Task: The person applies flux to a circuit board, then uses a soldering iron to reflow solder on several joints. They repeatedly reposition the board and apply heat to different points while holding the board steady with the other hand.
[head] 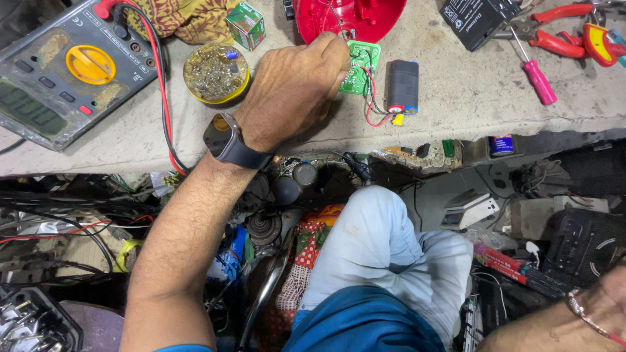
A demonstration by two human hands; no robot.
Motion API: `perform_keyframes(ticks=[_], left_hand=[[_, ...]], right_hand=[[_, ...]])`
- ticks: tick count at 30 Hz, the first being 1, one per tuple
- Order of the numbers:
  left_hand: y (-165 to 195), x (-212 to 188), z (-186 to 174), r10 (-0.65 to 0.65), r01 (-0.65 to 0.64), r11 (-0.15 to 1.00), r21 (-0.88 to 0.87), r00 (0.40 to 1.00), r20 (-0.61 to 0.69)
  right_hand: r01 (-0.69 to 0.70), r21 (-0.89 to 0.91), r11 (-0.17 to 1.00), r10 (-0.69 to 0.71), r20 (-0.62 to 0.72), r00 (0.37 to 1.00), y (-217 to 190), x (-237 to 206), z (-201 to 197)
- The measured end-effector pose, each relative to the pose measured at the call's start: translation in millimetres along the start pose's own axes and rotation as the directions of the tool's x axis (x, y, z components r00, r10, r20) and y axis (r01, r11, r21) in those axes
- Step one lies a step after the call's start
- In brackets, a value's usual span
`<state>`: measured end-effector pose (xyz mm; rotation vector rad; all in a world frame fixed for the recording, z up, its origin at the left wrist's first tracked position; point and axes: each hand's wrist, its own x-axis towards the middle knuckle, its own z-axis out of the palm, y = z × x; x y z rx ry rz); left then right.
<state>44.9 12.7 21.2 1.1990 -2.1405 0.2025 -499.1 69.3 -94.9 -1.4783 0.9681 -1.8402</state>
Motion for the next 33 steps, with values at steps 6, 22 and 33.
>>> perform_keyframes(ticks=[6,22,33], left_hand=[[0,-1,-1,0.004,-0.004,1.0,-0.001,1.0,-0.012],[-1,-1,5,0.014,-0.01,0.999,0.052,0.997,-0.073],[-2,0,9,0.0,0.008,0.996,0.094,0.997,-0.079]], right_hand=[[0.386,-0.203,0.9,-0.24,0.51,0.826,-51,26,108],[0.298,-0.364,0.882,-0.046,0.563,0.825,-95,55,239],[0.319,-0.352,0.88,-0.059,0.585,0.809,-89,61,238]])
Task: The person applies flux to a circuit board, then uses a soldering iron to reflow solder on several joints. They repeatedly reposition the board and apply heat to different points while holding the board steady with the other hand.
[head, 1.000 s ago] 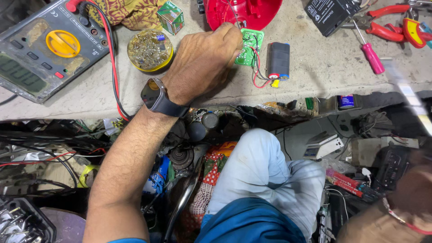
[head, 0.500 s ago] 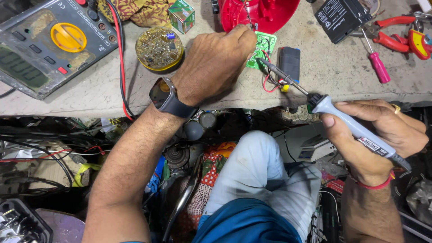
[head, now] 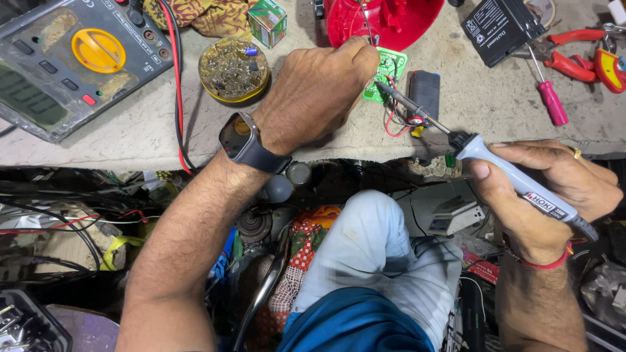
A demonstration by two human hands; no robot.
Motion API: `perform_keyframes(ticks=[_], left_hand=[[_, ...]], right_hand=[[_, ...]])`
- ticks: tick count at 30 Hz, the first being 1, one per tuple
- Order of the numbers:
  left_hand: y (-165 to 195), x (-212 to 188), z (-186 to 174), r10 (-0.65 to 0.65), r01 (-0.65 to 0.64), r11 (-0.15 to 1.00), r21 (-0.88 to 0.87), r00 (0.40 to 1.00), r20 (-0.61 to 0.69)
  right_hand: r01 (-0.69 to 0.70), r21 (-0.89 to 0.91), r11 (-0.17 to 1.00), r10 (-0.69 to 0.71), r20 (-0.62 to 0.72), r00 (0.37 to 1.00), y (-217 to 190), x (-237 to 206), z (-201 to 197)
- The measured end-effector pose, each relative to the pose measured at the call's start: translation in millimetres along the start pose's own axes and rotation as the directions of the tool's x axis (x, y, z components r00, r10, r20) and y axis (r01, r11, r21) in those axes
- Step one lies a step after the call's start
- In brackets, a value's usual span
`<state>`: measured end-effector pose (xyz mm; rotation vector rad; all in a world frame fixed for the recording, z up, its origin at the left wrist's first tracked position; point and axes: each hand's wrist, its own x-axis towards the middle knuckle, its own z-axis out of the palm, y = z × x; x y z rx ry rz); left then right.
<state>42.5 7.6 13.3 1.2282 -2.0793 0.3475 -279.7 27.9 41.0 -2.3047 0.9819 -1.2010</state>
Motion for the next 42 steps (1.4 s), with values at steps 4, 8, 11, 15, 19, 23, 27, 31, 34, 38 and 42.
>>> perform_keyframes(ticks=[4,8,11,15,19,23,27,31,34,38,42], left_hand=[[0,0,0,0.004,-0.003,1.0,-0.013,1.0,0.006],[0,0,-1,0.01,-0.01,1.0,-0.015,1.0,0.004],[0,-1,-1,0.003,-0.003,1.0,-0.001,1.0,0.011],[0,0,0,0.008,-0.008,1.0,0.006,1.0,0.007],[0,0,0,0.002,-0.002,1.0,-0.013,1.0,0.004],[0,-1,-1,0.002,-0.002,1.0,-0.006,1.0,0.005],[0,-1,-1,0.007,-0.007,1.0,-0.01,1.0,0.004],[0,-1,-1,0.01,-0.01,1.0,-0.004,1.0,0.0],[0,-1,-1,0.019,-0.02,1.0,0.003,1.0,0.017],[0,-1,-1,0.025,-0.025,1.0,-0.001,1.0,-0.009],[0,0,0,0.016,-0.016,1.0,0.016,1.0,0.002]], right_hand=[[-0.012,0.019,1.0,0.012,0.004,1.0,2,-2,-1],[0.018,0.0,1.0,-0.018,0.023,1.0,5,0,-2],[0.015,0.022,1.0,-0.016,0.022,1.0,6,1,-2],[-0.017,0.013,1.0,0.017,0.005,1.0,4,-1,-1],[-0.023,0.021,1.0,0.023,-0.004,1.0,3,0,-1],[-0.035,0.056,0.998,0.036,-0.005,0.999,2,-1,-2],[0.011,0.001,1.0,-0.011,0.024,1.0,5,-1,-3],[0.01,-0.017,1.0,-0.01,0.012,1.0,2,2,-1],[0.061,-0.078,0.995,-0.058,0.031,0.998,-8,6,1],[0.25,-0.208,0.946,-0.224,0.14,0.964,-29,13,-1],[0.308,-0.261,0.915,-0.27,0.172,0.947,-44,20,2]])
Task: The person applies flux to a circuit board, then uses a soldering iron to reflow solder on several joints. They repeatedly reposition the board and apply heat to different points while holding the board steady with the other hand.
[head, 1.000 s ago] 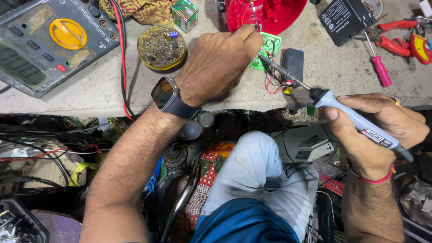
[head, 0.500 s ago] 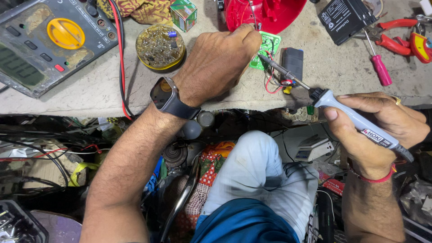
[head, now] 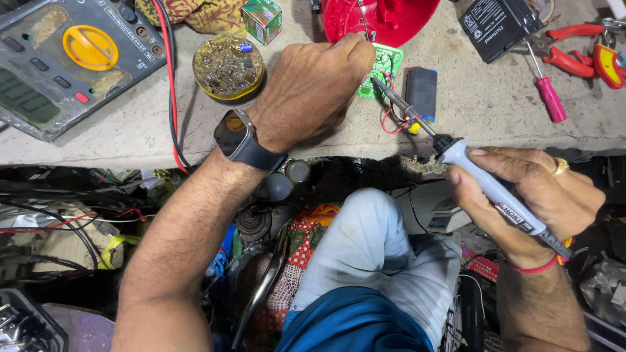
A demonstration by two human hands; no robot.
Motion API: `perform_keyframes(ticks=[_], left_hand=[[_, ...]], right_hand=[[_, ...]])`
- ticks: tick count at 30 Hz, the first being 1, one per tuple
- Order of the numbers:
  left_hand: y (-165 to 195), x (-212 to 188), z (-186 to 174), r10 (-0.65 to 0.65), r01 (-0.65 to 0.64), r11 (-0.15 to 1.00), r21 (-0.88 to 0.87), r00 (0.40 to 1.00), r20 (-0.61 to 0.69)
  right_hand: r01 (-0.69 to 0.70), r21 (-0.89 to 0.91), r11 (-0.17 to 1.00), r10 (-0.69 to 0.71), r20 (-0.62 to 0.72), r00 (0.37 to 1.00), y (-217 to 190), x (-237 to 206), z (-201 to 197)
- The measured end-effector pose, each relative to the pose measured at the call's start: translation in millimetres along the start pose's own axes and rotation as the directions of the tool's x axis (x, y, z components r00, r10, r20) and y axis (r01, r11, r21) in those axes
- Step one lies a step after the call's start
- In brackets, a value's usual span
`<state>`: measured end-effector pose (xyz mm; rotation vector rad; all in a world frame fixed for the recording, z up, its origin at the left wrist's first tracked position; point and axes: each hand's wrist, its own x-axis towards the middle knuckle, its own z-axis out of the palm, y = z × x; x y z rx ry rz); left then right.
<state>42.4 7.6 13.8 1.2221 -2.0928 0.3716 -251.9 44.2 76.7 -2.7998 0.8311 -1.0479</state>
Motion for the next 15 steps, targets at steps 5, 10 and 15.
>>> perform_keyframes(ticks=[5,10,15], left_hand=[[1.7,0.9,-2.3,0.025,-0.024,0.999,0.026,0.999,-0.026],[3.8,2.0,-4.6,0.0,0.0,1.0,0.023,1.0,-0.008],[4.3,1.4,-4.9,-0.016,0.016,1.0,-0.007,1.0,-0.009]], right_hand=[[0.013,0.005,1.0,-0.013,-0.004,1.0,-5.1,5.0,2.2],[-0.029,0.017,0.999,0.03,-0.021,0.999,-7.8,5.2,2.2],[0.026,-0.019,0.999,-0.026,-0.007,1.0,-10.3,5.0,3.2]])
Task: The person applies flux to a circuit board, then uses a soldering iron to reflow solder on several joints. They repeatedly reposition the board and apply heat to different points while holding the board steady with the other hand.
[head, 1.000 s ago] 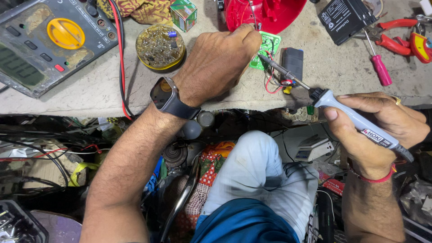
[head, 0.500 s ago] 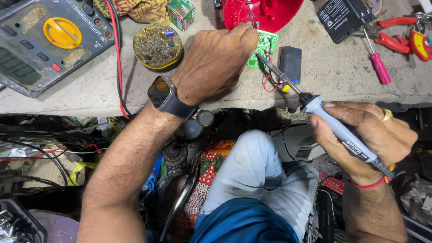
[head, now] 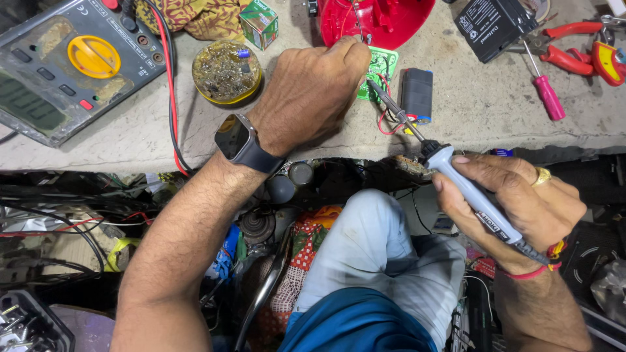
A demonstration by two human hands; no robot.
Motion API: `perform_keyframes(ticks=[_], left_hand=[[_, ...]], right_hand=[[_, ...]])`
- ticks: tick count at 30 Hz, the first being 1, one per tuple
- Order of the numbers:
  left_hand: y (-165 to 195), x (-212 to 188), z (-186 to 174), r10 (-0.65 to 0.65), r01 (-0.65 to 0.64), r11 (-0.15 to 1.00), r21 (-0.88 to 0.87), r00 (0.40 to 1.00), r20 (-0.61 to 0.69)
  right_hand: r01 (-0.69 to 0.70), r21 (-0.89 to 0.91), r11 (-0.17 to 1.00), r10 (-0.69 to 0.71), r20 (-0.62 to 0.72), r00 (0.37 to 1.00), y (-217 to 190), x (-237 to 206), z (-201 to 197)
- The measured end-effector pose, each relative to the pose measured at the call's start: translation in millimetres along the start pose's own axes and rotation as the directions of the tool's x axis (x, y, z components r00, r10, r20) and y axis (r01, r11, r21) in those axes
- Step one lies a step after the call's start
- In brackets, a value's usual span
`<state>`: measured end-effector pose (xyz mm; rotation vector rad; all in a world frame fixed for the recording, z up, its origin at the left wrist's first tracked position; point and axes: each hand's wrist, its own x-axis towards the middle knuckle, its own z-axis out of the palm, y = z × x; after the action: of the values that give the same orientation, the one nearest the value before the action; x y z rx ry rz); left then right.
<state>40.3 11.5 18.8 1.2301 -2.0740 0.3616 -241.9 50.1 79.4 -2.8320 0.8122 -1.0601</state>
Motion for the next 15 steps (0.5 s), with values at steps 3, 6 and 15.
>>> perform_keyframes(ticks=[3,6,15], left_hand=[[1,-1,0,-0.003,0.003,1.0,-0.017,1.0,-0.001],[0,0,1,-0.008,0.008,1.0,-0.029,1.0,0.004],[-2,-1,1,-0.007,0.009,0.998,-0.055,1.0,0.028]], right_hand=[[-0.057,0.03,0.998,0.057,-0.002,0.998,6,-10,0],[-0.117,0.067,0.991,0.12,-0.035,0.992,23,-35,-1],[-0.159,0.09,0.983,0.182,-0.441,0.879,98,-149,3]])
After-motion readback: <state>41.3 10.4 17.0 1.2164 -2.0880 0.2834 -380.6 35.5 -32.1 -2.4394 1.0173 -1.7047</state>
